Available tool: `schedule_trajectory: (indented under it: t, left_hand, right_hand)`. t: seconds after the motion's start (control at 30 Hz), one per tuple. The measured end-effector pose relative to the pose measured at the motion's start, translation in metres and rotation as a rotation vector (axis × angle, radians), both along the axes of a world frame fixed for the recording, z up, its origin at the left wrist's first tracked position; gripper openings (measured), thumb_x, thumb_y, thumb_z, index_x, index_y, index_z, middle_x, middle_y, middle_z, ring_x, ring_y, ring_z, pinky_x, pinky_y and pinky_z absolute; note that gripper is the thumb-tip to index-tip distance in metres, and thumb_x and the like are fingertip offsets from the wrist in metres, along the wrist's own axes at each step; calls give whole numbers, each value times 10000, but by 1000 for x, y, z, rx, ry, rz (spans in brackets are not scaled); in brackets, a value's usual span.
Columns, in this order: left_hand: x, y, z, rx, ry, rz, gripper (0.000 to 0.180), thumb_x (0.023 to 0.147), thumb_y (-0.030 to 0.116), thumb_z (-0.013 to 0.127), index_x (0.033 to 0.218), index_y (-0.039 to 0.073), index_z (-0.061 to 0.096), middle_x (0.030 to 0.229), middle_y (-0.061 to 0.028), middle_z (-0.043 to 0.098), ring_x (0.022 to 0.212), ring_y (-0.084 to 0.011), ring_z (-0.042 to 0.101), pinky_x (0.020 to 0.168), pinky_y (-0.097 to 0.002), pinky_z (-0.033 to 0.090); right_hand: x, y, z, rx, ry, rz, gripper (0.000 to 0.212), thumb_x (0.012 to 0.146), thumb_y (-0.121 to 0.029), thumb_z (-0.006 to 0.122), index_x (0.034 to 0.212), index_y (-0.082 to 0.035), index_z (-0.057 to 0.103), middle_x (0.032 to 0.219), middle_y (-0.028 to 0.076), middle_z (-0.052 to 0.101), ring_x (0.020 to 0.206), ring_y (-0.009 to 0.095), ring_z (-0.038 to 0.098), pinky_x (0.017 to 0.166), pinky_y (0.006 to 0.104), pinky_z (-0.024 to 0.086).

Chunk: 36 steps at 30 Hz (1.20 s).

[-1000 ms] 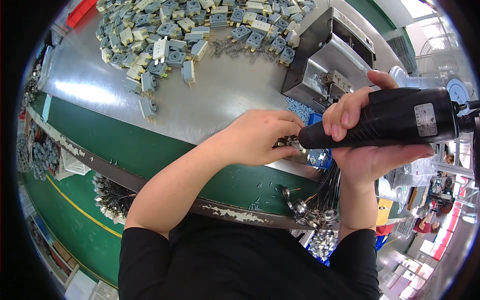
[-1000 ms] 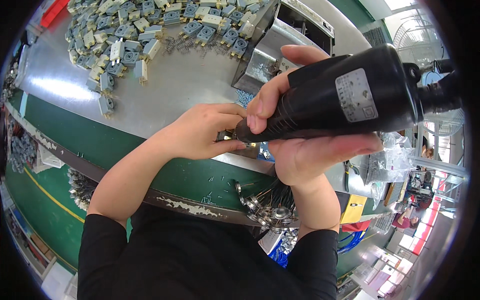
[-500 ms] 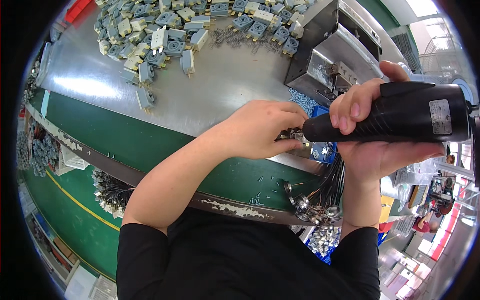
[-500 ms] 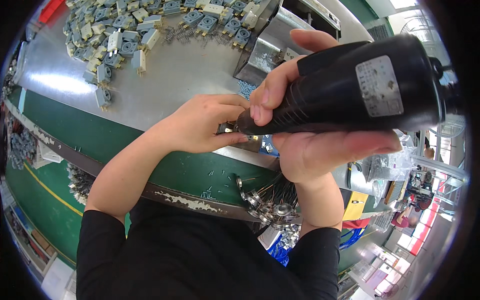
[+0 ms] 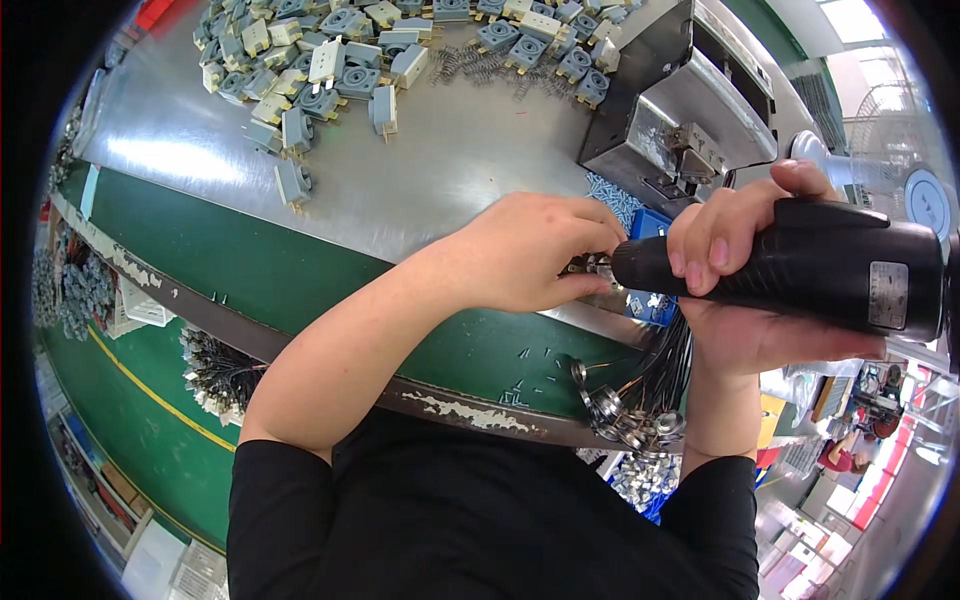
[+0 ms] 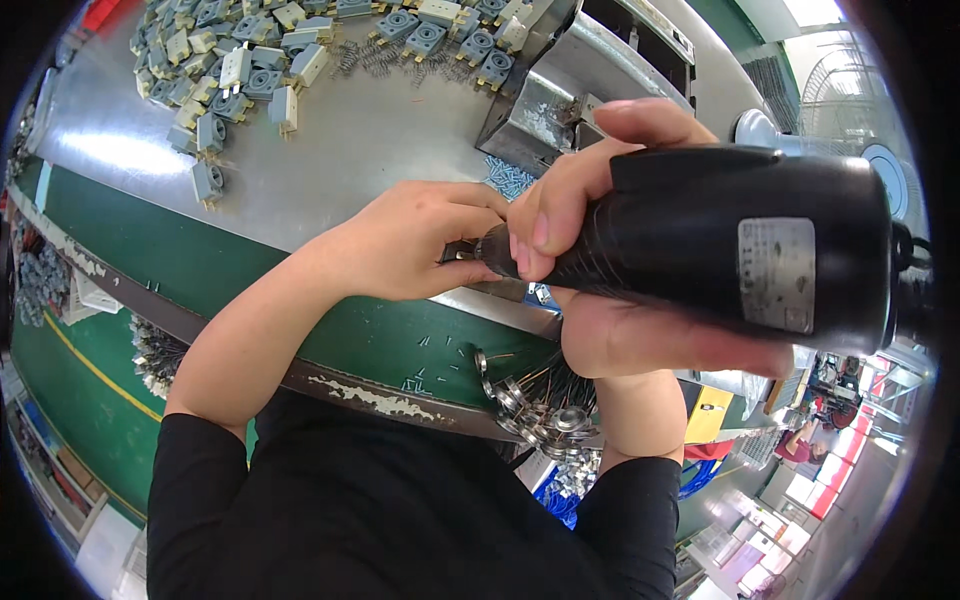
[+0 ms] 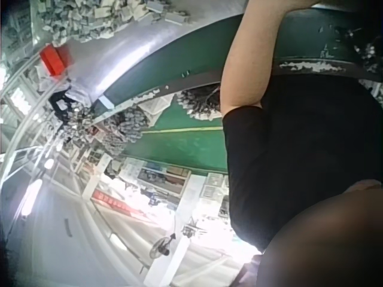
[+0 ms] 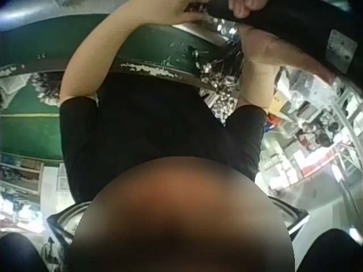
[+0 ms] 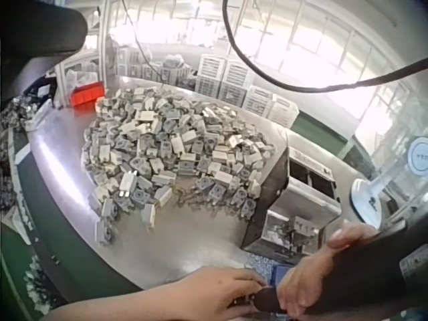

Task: Assemble small electronic components by attaching plates and wires using an electric screwdriver.

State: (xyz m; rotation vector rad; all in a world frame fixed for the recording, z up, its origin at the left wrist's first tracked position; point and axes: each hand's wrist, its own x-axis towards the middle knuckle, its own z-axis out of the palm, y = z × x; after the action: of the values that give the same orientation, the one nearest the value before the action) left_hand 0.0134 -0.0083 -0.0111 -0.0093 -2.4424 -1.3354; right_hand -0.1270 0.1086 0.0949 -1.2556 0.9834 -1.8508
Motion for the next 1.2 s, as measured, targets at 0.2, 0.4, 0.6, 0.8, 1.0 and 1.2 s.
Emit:
schedule_trajectory:
  t: [0.2, 0.4, 0.6, 0.8, 1.0, 1.2]
  left_hand:
    - [0, 0, 3, 1, -40, -7, 295, 859, 252, 808, 1067, 57, 732, 1089, -78, 729, 990, -321, 719, 838, -439, 568]
    - [0, 2, 2, -1, -31, 8, 287, 859, 263, 808, 1068, 77, 743, 1077, -77, 727, 977, -326, 718, 829, -442, 568]
    - [-1, 0, 0, -18, -20, 8, 288, 860, 263, 800, 1079, 83, 747, 1069, -81, 728, 979, -333, 716, 837, -442, 570]
    - [0, -1, -1, -1, 9, -7, 283, 873, 248, 792, 1102, 87, 751, 1092, -74, 726, 986, -330, 716, 850, -444, 567]
    - [4, 1, 1, -28, -2, 14, 290, 889, 253, 785, 1129, 95, 754, 1164, -64, 728, 1040, -307, 715, 887, -425, 573]
    - [-3, 9, 8, -43, 102, 15, 378, 829, 163, 813, 1193, 85, 745, 1187, -112, 724, 1056, -334, 716, 914, -426, 582]
  right_hand:
    - [2, -3, -5, -42, 21, 57, 1153, 682, -1024, 520, 1268, -31, 517, 770, 34, 547, 598, 141, 550, 570, 307, 476]
    - [-3, -10, -10, -114, 76, 159, 1078, 689, -1018, 524, 1167, -51, 511, 766, 37, 553, 571, 140, 546, 544, 317, 478]
    - [-4, -12, -12, -112, 43, 166, 1078, 681, -1017, 535, 1149, -47, 498, 751, 46, 548, 560, 155, 546, 536, 322, 479]
    - [-1, -13, -16, -142, 111, 198, 1105, 680, -1018, 538, 1190, -39, 499, 735, 50, 541, 559, 166, 539, 536, 330, 474]
    - [-7, -6, 5, -43, -61, 111, 1226, 761, -978, 542, 1479, 8, 417, 714, 59, 535, 539, 172, 516, 529, 347, 472]
    - [-31, 10, 29, 164, 123, -193, 1268, 775, -971, 530, 1532, 29, 345, 834, 79, 582, 686, 188, 583, 681, 353, 503]
